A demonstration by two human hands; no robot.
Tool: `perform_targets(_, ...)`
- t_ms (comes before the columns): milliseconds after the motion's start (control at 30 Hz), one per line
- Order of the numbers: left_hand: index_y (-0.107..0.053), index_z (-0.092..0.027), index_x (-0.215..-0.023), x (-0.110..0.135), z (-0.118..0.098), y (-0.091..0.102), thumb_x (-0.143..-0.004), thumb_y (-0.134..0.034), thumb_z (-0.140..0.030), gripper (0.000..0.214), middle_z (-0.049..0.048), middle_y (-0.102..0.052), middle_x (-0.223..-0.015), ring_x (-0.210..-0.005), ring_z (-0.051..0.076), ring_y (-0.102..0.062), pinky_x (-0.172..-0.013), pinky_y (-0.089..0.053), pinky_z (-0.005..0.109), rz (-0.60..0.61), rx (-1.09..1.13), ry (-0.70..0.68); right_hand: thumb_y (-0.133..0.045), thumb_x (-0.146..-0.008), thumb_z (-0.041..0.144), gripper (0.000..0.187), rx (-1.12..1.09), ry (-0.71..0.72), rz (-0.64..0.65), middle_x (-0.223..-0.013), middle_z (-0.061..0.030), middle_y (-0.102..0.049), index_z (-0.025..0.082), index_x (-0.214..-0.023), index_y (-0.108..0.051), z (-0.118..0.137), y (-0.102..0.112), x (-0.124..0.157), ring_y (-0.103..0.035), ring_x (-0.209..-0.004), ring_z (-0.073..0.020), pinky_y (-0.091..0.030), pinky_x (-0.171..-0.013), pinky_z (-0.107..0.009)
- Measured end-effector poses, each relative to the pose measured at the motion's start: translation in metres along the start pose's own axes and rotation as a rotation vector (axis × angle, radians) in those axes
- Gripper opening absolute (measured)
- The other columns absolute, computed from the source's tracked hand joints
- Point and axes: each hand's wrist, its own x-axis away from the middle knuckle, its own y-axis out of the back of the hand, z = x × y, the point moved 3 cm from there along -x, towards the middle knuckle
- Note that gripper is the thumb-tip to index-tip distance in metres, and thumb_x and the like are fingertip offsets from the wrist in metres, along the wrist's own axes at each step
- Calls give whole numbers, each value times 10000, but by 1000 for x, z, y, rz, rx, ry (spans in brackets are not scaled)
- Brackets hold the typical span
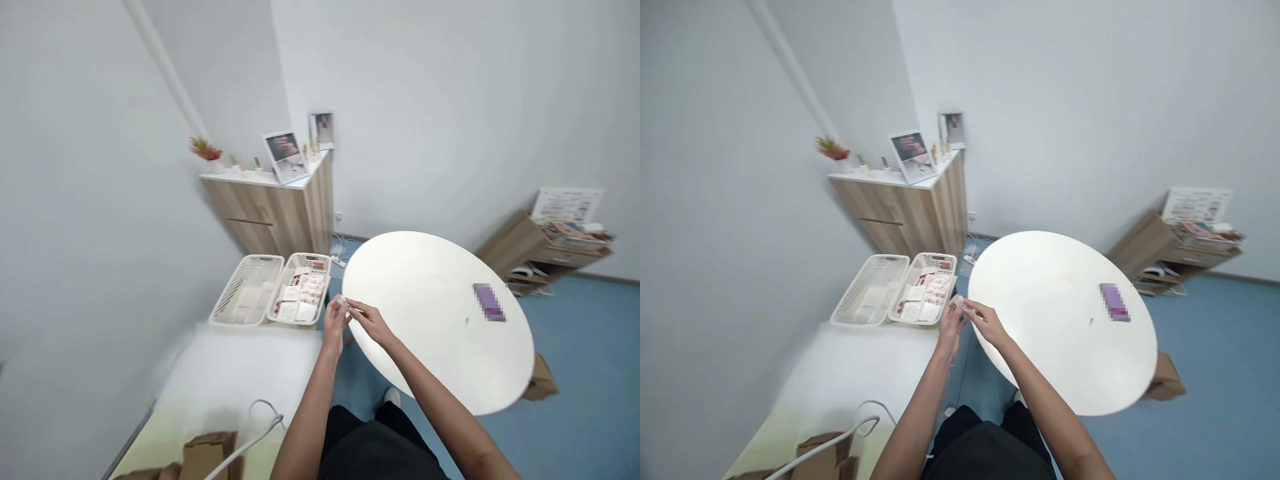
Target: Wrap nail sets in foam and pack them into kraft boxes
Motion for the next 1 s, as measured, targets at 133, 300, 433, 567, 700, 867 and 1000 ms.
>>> perform_targets(133,-563,-233,-1227,5,57,-71,-704,-787,-475,619,100,-596,-1228,-1140,249,-594,-874,-543,360,65,-62,92,-559,-880,546,454,-7,-45,-142,-1302,-42,-639,282,-1236,-660,-13,80,42,-568,-1235,-269,-450,-1053,-460)
perform_targets(300,-586,-212,-1197,10,116,-139,-714,-780,-488,589,121,-618,-1181,-1071,244,-626,-858,-561,391,138,-176,188,-568,-873,557,470,-56,-101,-230,-1305,-40,-636,290,-1251,-647,-29,162,83,-564,-1242,-269,-439,-1058,-456)
perform_targets(433,-594,-200,-1174,14,148,-173,-706,-783,-499,586,125,-640,-1140,-1038,243,-638,-846,-568,398,167,-234,222,-566,-864,585,492,-92,-115,-245,-1307,-36,-636,294,-1253,-647,-43,205,102,-553,-1252,-263,-404,-1087,-450)
perform_targets(567,-608,-192,-1156,15,163,-187,-727,-742,-548,574,124,-659,-1122,-1022,248,-649,-829,-563,377,164,-287,268,-543,-835,659,566,-232,-227,-278,-1245,-70,-673,270,-1227,-667,-63,231,109,-602,-1182,-274,-447,-1034,-477)
perform_targets(700,-595,-211,-1181,9,170,-190,-766,-710,-544,544,123,-656,-1188,-1022,239,-659,-860,-545,373,227,-265,373,-530,-832,670,590,-343,-382,-312,-1238,-90,-674,272,-1254,-642,-85,252,112,-598,-1188,-266,-480,-986,-467)
perform_targets(867,-588,-178,-1083,-5,194,-178,-842,-640,-496,402,162,-644,-1222,-1070,235,-651,-937,-521,385,226,-75,546,-594,-806,619,455,-249,-455,-398,-1247,-92,-664,229,-981,-749,-112,277,114,-571,-1209,-266,-489,-970,-411)
perform_targets(1000,-611,-178,-1066,-16,224,-156,-904,-536,-458,333,159,-620,-1228,-1099,227,-631,-960,-514,384,78,-92,646,-652,-788,533,365,-276,-554,-483,-967,-118,-739,180,-850,-724,-142,285,116,-691,-901,-226,-562,-803,-349)
